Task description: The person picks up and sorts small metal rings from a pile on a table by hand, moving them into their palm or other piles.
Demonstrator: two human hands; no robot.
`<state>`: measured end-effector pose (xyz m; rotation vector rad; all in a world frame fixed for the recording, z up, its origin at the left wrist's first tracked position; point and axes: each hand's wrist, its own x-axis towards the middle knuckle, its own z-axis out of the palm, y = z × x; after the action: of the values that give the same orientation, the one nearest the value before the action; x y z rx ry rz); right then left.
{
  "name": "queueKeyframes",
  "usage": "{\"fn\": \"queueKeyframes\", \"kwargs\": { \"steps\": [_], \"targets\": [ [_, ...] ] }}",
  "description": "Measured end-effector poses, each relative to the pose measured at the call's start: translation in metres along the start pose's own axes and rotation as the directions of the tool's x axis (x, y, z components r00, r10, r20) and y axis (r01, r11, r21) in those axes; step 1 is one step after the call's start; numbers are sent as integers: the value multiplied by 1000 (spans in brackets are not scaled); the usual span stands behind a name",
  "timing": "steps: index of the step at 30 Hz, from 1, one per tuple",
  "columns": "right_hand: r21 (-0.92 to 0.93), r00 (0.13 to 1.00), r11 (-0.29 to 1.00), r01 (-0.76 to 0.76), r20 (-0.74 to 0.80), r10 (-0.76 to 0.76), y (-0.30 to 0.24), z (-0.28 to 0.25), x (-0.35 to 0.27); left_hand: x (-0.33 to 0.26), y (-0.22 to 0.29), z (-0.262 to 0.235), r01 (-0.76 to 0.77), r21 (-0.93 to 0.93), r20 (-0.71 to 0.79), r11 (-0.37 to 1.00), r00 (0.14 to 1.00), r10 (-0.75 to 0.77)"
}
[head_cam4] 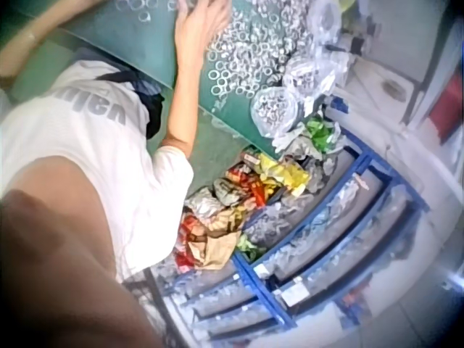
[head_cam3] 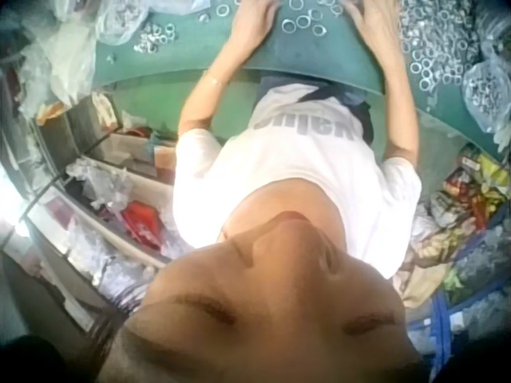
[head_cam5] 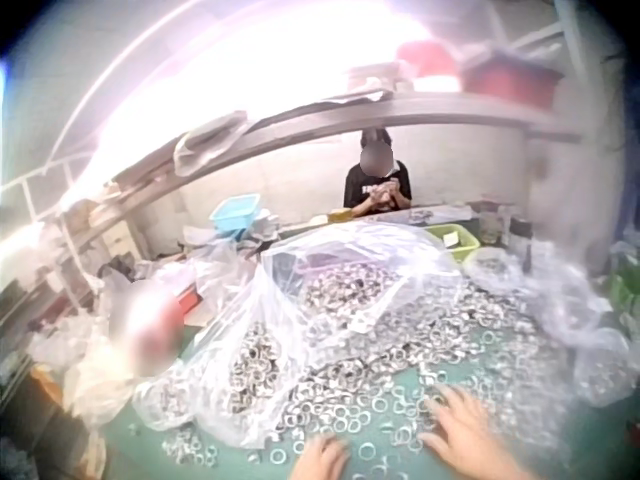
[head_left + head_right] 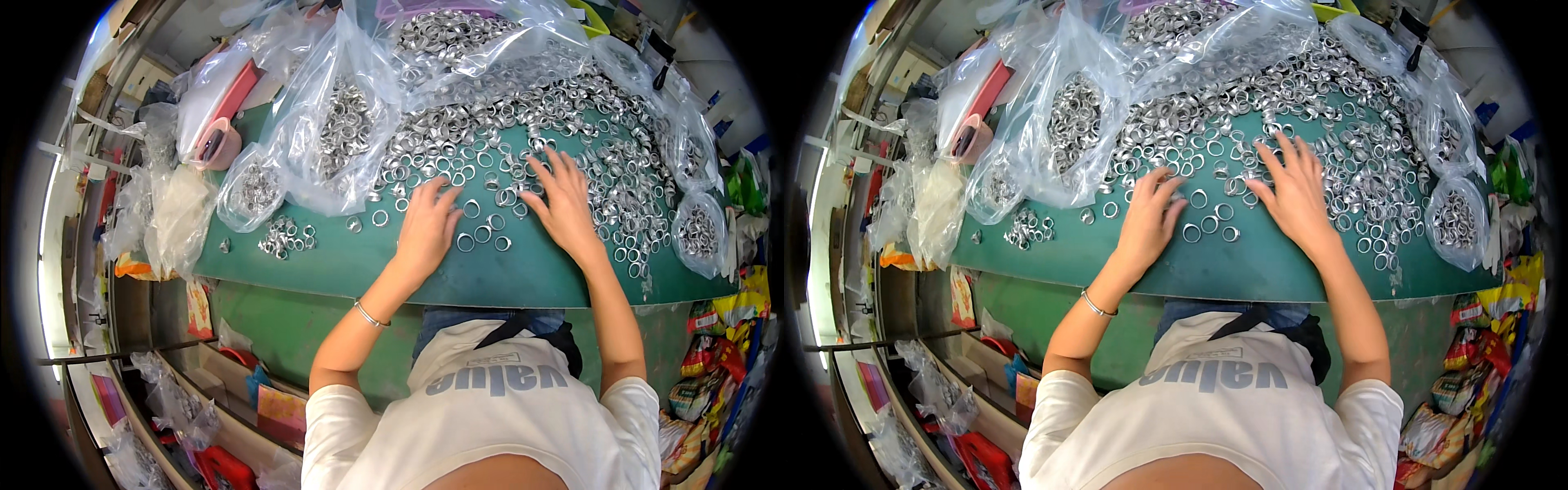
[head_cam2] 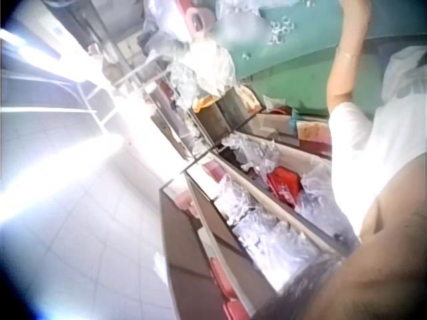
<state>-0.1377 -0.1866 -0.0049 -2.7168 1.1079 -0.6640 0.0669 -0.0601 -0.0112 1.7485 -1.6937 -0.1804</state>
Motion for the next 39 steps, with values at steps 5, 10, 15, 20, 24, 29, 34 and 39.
{"fn": "queueKeyframes", "kwargs": {
  "steps": [5, 10, 15, 20, 24, 29, 34, 39],
  "targets": [
    [9, 962, 991, 132, 240, -130, -15, -2, -16, -13, 22, 13, -121, 260, 252, 958, 966, 54],
    [145, 964, 976, 163, 186, -188, -9, -30, -41, -19, 35, 8, -171, 157, 286, 973, 951, 121],
    [168, 998, 985, 34, -61, -24, 2, -25, -37, -11, 50, 25, -304, 113, 308, 946, 916, 257],
    [46, 993, 992, 121, 5, -121, -8, -22, -41, -16, 38, 26, -310, 176, 354, 934, 906, 234],
    [140, 1000, 990, 25, 12, -26, -1, -27, -46, -3, 31, 16, -215, 111, 172, 970, 966, 194],
    [67, 996, 994, 82, 16, -83, -7, -23, -46, 49, 26, 50, -188, 175, 49, 966, 982, 182],
    [214, 975, 968, 132, 148, -165, -3, -41, -57, 62, 19, 55, -239, 298, 280, 924, 947, 155],
    [407, 996, 913, 34, 65, -66, 16, -38, -56, 63, 17, 38, -198, 70, 177, 978, 967, 183]
  ]
}}
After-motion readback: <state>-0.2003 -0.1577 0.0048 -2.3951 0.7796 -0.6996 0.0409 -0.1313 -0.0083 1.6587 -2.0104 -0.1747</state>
